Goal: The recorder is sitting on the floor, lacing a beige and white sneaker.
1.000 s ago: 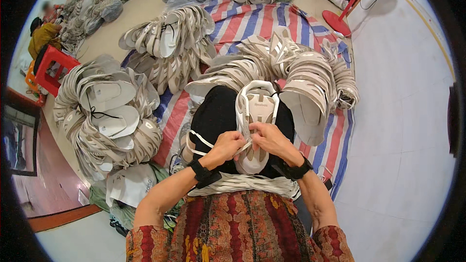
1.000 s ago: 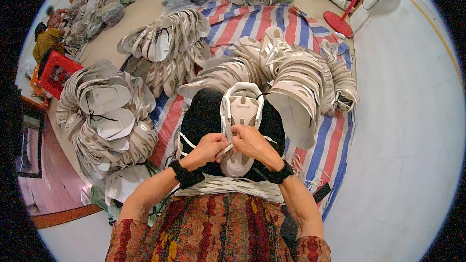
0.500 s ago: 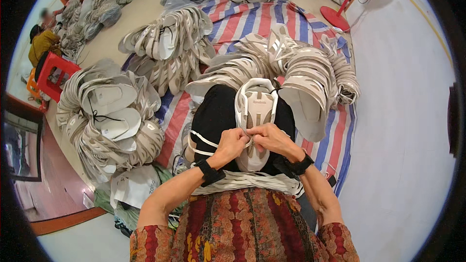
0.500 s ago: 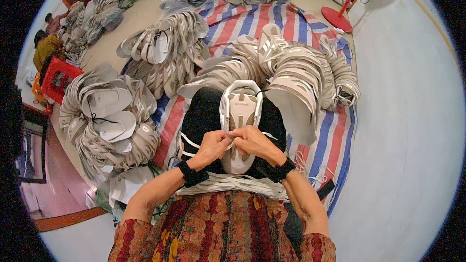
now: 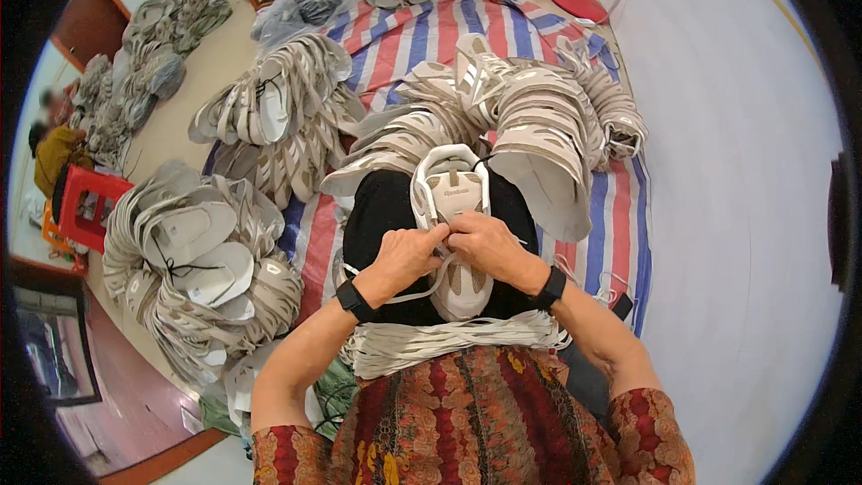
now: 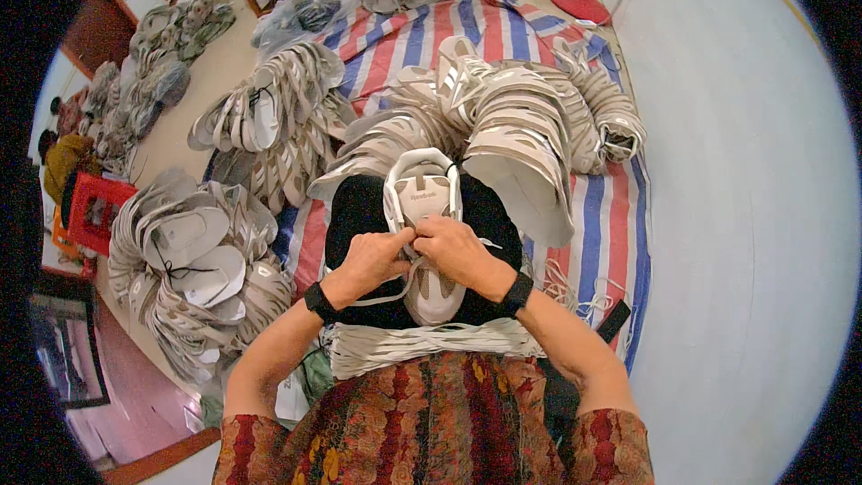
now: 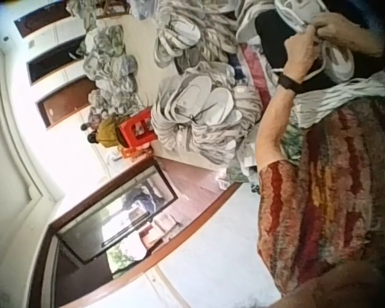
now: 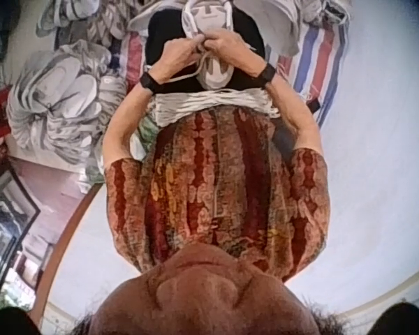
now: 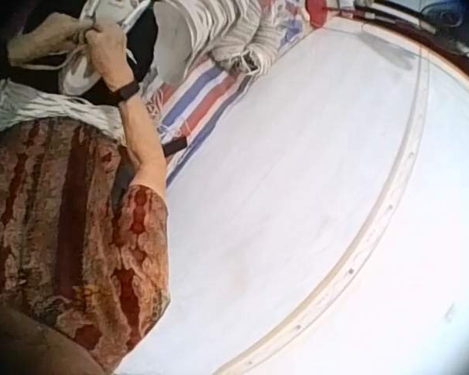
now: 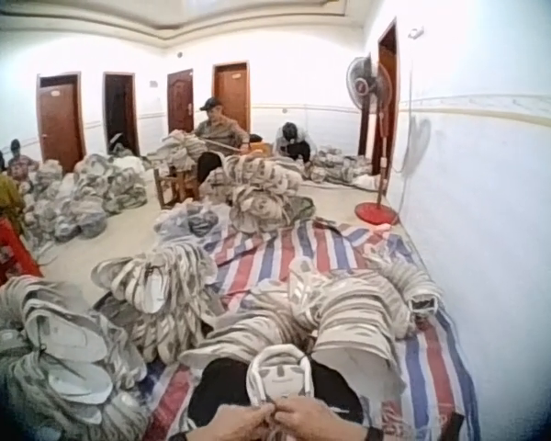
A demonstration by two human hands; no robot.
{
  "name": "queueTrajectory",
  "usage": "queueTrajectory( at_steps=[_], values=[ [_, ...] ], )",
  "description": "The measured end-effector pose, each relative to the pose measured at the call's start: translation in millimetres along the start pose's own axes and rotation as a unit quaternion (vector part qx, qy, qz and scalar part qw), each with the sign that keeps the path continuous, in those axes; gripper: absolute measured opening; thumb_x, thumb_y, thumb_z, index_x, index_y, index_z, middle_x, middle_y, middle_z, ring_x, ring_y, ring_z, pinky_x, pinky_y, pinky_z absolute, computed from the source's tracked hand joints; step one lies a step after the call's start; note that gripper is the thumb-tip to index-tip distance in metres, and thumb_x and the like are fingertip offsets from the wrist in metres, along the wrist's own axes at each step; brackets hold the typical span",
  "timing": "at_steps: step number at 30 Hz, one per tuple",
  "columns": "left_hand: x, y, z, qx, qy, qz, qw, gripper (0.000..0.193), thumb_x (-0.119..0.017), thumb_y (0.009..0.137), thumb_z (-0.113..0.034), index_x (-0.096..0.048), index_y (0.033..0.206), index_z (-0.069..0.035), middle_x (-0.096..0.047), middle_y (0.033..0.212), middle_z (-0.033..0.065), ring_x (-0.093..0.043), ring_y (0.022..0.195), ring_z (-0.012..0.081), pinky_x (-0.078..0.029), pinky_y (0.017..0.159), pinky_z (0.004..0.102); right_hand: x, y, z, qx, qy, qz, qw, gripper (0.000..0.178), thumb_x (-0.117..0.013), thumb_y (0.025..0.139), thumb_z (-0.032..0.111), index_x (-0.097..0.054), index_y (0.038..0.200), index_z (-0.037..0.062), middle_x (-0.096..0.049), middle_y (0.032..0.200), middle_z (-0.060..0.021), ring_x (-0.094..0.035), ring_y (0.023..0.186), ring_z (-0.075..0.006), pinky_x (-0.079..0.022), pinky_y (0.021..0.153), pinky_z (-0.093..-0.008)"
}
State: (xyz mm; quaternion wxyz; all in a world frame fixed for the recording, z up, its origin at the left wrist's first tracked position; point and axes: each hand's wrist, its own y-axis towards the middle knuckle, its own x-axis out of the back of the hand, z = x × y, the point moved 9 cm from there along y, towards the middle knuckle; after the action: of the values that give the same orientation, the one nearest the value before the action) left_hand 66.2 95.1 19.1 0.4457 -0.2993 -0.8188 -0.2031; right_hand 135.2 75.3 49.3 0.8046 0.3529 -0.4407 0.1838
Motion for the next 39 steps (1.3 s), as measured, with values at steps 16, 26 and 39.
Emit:
queueTrajectory(
  at_steps=[16, 26, 39],
  values=[
    [0, -5, -10, -0.134, -0.028, -0.033, 0.990, 0.030, -0.070, 0.063, -0.014, -0.047, 0.081, -0.005, -0.054, 0.056, 0.0116, -0.057, 0.055, 0.0296, -0.044, 0.049, 0.0378, -7, 7, -3, 0.002, 0.007, 0.087, 0.996, 0.009, -0.058, 0.067, 0.012, -0.060, 0.072, 0.0056, -0.055, 0.073, -0.0052, -0.058, 0.074, -0.0233, -0.047, 0.062, -0.0353],
    [2, -4, -8, -0.113, -0.034, -0.061, 0.991, 0.028, -0.072, 0.062, -0.011, -0.047, 0.074, -0.005, -0.052, 0.059, 0.0114, -0.056, 0.056, 0.0279, -0.043, 0.049, 0.0355, -19, 11, -19, -0.043, 0.020, 0.084, 0.995, 0.008, -0.060, 0.065, 0.014, -0.062, 0.068, 0.0061, -0.058, 0.067, -0.0082, -0.060, 0.069, -0.0274, -0.046, 0.058, -0.0384],
    [13, 1, -15, -0.103, -0.030, -0.022, 0.994, 0.023, -0.068, 0.066, -0.011, -0.050, 0.078, -0.005, -0.052, 0.061, 0.0101, -0.056, 0.060, 0.0270, -0.043, 0.052, 0.0363, -10, 18, -33, -0.054, 0.132, 0.089, 0.986, 0.011, -0.060, 0.069, 0.016, -0.061, 0.069, 0.0055, -0.058, 0.068, -0.0091, -0.057, 0.066, -0.0292, -0.044, 0.059, -0.0366]
  ],
)
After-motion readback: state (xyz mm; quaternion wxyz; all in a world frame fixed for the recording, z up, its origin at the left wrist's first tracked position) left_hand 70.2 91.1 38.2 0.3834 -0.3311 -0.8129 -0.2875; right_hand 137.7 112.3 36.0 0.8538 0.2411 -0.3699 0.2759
